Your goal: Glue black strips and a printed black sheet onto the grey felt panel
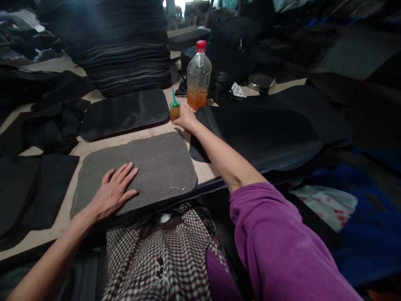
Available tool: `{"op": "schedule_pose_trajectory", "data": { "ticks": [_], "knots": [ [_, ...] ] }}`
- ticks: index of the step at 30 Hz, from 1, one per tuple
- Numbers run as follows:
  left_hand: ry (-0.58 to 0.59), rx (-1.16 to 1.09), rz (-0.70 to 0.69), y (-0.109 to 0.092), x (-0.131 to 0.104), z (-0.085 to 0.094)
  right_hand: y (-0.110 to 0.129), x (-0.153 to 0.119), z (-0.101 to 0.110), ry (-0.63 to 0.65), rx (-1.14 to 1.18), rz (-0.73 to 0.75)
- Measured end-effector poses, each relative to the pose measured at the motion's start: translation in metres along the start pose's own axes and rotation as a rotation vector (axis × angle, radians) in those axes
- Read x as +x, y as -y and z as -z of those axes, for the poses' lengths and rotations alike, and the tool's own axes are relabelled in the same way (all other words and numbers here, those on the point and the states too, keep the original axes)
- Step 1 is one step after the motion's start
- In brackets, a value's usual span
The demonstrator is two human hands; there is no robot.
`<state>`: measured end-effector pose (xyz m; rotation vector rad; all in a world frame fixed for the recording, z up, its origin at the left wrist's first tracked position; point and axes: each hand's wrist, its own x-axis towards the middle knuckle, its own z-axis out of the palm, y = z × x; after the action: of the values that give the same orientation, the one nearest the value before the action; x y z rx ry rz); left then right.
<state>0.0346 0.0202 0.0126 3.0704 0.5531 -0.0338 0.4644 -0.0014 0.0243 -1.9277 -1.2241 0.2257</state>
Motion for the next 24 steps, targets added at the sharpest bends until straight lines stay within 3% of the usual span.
{"op": "schedule_pose_trajectory", "data": {
  "ticks": [4,7,10,12,14,16,19,22,24],
  "knots": [
    [-0.001,0.020,0.031,0.003,0.002,-0.005,0.017,-0.069,0.040,0.033,0.014,0.139],
    [0.000,-0.006,0.069,0.010,0.008,-0.005,0.020,-0.134,0.065,0.154,0.106,0.126],
    [0.043,-0.105,0.084,0.021,0.014,0.001,0.019,-0.183,0.075,0.255,0.075,0.214],
    [0.061,-0.225,0.090,0.025,0.013,0.010,0.019,-0.202,0.075,0.295,0.021,0.329],
    [0.007,-0.316,0.093,0.022,0.010,0.021,0.019,-0.212,0.073,0.314,-0.082,0.441],
    [-0.096,-0.328,0.062,0.007,0.005,0.031,0.020,-0.215,0.071,0.312,-0.223,0.548],
    [-0.189,-0.302,-0.075,-0.035,0.001,0.037,0.021,-0.214,0.069,0.310,-0.392,0.701],
    [-0.214,-0.234,-0.204,-0.084,0.010,0.031,0.023,-0.211,0.067,0.338,-0.461,0.794],
    [-0.247,-0.133,-0.219,-0.109,0.022,0.025,0.025,-0.210,0.066,0.353,-0.480,0.827]
  ]
}}
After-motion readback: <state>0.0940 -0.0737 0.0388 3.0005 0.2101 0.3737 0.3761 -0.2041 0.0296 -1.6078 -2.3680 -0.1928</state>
